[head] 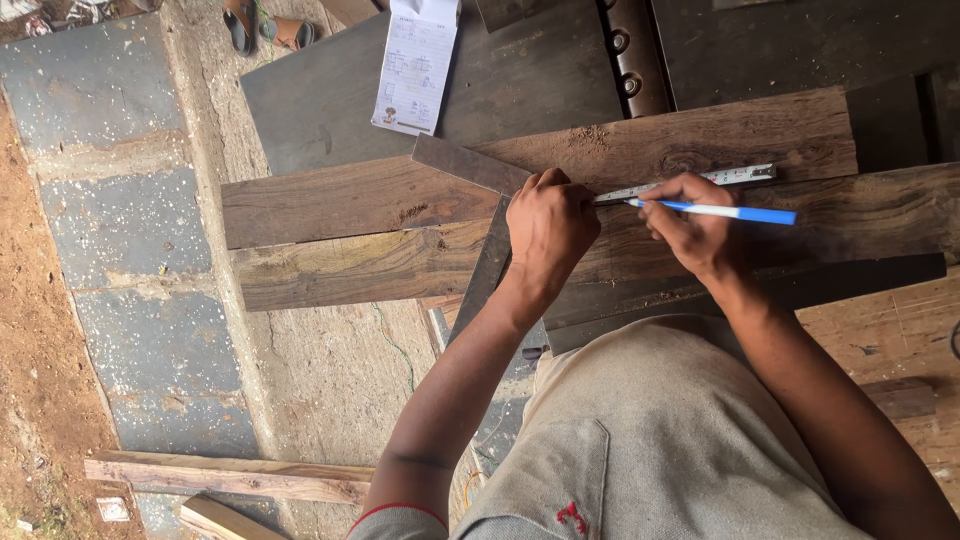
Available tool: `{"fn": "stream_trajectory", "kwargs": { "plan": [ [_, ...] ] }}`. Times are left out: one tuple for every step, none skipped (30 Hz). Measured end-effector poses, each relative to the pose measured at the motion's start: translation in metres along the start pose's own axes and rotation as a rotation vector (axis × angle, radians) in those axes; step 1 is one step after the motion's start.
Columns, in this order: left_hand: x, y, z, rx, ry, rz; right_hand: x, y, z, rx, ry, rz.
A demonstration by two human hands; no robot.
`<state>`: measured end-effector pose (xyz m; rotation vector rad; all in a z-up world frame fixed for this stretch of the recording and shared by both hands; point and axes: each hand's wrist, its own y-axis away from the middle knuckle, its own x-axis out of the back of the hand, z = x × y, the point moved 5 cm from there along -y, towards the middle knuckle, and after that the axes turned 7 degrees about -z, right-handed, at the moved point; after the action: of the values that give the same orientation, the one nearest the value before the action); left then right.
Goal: Measuring and marking a wooden plank with a square and a marker for subsequent woodworking operations.
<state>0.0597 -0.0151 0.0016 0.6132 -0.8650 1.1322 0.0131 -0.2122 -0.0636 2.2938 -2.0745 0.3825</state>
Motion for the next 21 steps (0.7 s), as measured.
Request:
{"fn": "stream_trajectory", "kwargs": {
  "plan": [
    [-0.001,0.002,-0.003,0.001,0.0,0.002,0.002,0.005,0.002,0.001,0.0,-0.002],
    [-0.003,0.003,-0.007,0.026,0.04,-0.017,0.005,0.009,0.004,0.024,-0.075,0.028],
    [-0.004,0.004,-0.011,0.047,0.079,-0.034,0.008,0.013,0.006,0.05,-0.15,0.059],
    [-0.004,0.001,-0.011,0.045,0.078,-0.03,0.01,0.012,0.001,0.054,-0.149,0.059],
    [-0.006,0.002,-0.012,0.061,0.087,-0.053,0.01,0.016,-0.003,0.019,-0.122,0.054],
    [-0.008,0.003,-0.014,0.078,0.096,-0.075,0.01,0.019,-0.006,-0.017,-0.096,0.05],
    [-0.006,0.005,-0.012,0.081,0.095,-0.078,0.009,0.017,-0.006,-0.019,-0.099,0.049],
    [-0.003,0.006,-0.01,0.059,0.079,-0.056,0.006,0.014,-0.007,-0.015,-0.098,0.029],
    [-0.001,0.007,-0.006,0.035,0.066,-0.036,0.005,0.012,-0.008,-0.012,-0.095,0.011],
    [-0.003,0.009,-0.005,0.036,0.066,-0.04,0.004,0.013,-0.01,-0.016,-0.095,0.012],
    [-0.003,0.011,-0.003,0.015,0.052,-0.012,0.003,0.011,-0.012,-0.012,-0.055,0.014],
    [-0.002,0.013,0.0,-0.005,0.037,0.016,0.003,0.01,-0.015,-0.008,-0.015,0.016],
    [-0.003,0.014,0.0,-0.004,0.037,0.015,0.002,0.01,-0.018,-0.009,-0.016,0.016],
    [-0.003,0.015,0.002,-0.015,0.02,0.038,0.002,0.011,-0.022,0.001,0.031,0.01],
    [-0.002,0.017,0.003,-0.026,0.003,0.061,0.0,0.011,-0.026,0.01,0.077,0.004],
    [-0.002,0.017,0.003,-0.025,0.001,0.058,-0.001,0.01,-0.027,0.008,0.074,0.004],
    [-0.002,0.018,0.004,-0.03,-0.001,0.06,-0.001,0.01,-0.03,0.024,0.134,0.006],
    [-0.001,0.018,0.004,-0.035,-0.003,0.062,-0.002,0.01,-0.032,0.039,0.194,0.009],
    [-0.002,0.018,0.004,-0.034,-0.003,0.06,-0.002,0.01,-0.031,0.037,0.193,0.009],
    [-0.003,0.018,0.004,-0.035,-0.002,0.058,-0.003,0.009,-0.03,0.03,0.24,0.004],
    [-0.003,0.017,0.004,-0.037,-0.001,0.056,-0.003,0.009,-0.03,0.023,0.288,-0.002]
  ]
}}
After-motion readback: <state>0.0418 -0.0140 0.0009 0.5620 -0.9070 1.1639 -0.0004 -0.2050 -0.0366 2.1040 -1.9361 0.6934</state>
